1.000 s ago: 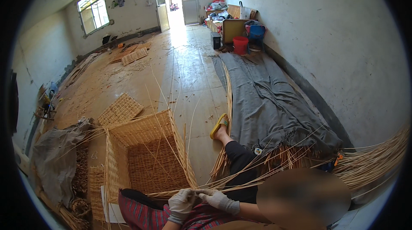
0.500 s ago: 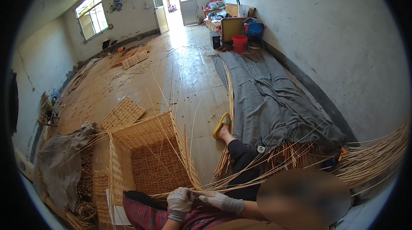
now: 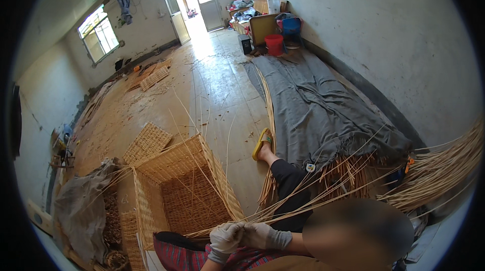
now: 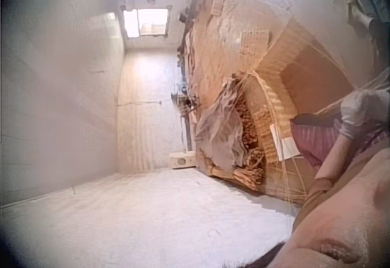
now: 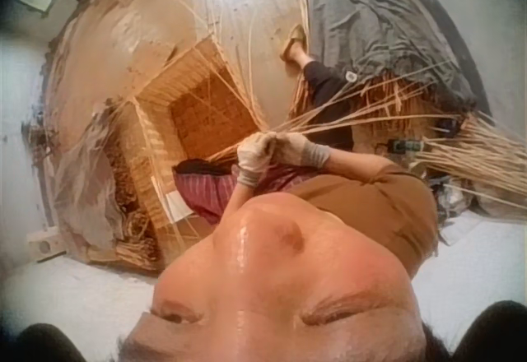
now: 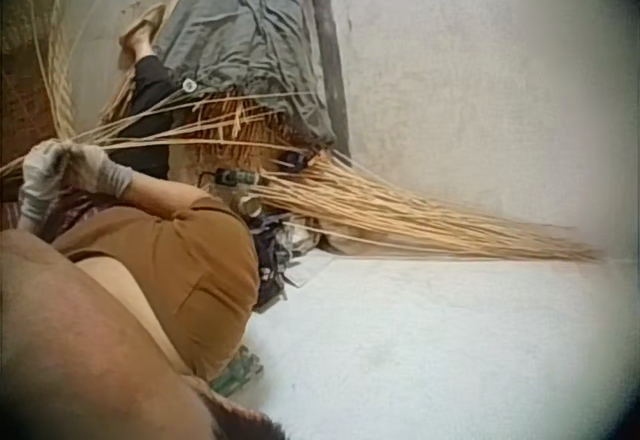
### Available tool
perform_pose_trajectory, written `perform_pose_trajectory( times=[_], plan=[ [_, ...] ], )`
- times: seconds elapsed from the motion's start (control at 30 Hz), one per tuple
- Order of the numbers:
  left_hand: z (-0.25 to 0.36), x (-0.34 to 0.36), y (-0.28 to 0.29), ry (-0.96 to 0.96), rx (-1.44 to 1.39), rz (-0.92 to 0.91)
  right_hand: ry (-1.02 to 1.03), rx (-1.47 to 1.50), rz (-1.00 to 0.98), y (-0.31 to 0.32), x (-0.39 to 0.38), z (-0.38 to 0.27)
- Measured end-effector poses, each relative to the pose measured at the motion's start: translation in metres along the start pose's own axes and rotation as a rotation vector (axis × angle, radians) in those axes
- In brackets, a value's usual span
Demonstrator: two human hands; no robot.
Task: Weaving a large rectangular wicker basket and trimming the excess reeds with shears.
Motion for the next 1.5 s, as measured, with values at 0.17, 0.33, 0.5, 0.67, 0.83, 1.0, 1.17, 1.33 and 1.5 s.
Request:
perform_pose_trajectory(
  times=[0.17,0.33,0.5,0.67,0.83,1.0,1.17,1.33,1.5],
  plan=[
    [-0.008,0.013,0.001,-0.029,0.100,-0.041,-0.042,0.114,-0.524,0.017,0.022,0.001],
    [-0.018,0.022,0.007,0.066,0.213,-0.023,-0.077,-0.132,-0.178,-0.036,0.000,-0.016],
    [-0.023,0.022,-0.010,0.711,-0.712,0.444,0.158,0.015,-0.326,-0.023,0.013,-0.036],
    [-0.051,0.010,-0.018,0.920,-1.023,0.278,-0.421,1.565,-0.696,-0.070,0.034,-0.019],
    [-0.134,-0.030,-0.003,0.776,-0.292,0.476,0.307,-0.202,-0.291,-0.095,0.065,-0.013],
    [-0.145,0.016,0.053,0.676,0.086,0.356,-0.314,0.782,-0.782,-0.125,0.022,-0.003],
    [-0.221,-0.020,0.168,0.523,-0.190,0.859,0.263,-1.279,-0.363,-0.091,-0.118,-0.019],
    [-0.037,0.068,0.102,0.417,0.039,0.232,1.125,-1.598,0.486,-0.083,-0.157,-0.061],
    [0.103,0.063,-0.026,0.062,-0.763,-0.180,1.301,-1.805,0.660,-0.066,-0.177,-0.036]
  ],
)
Point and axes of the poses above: each hand's wrist, its own x-axis towards the middle knuckle, its own y-axis out of the back of the hand, z = x × y, the point moved 3 cm from there along x, towards the middle knuckle, and after that the axes turned 8 degrees about -y, right-handed, at the moved point
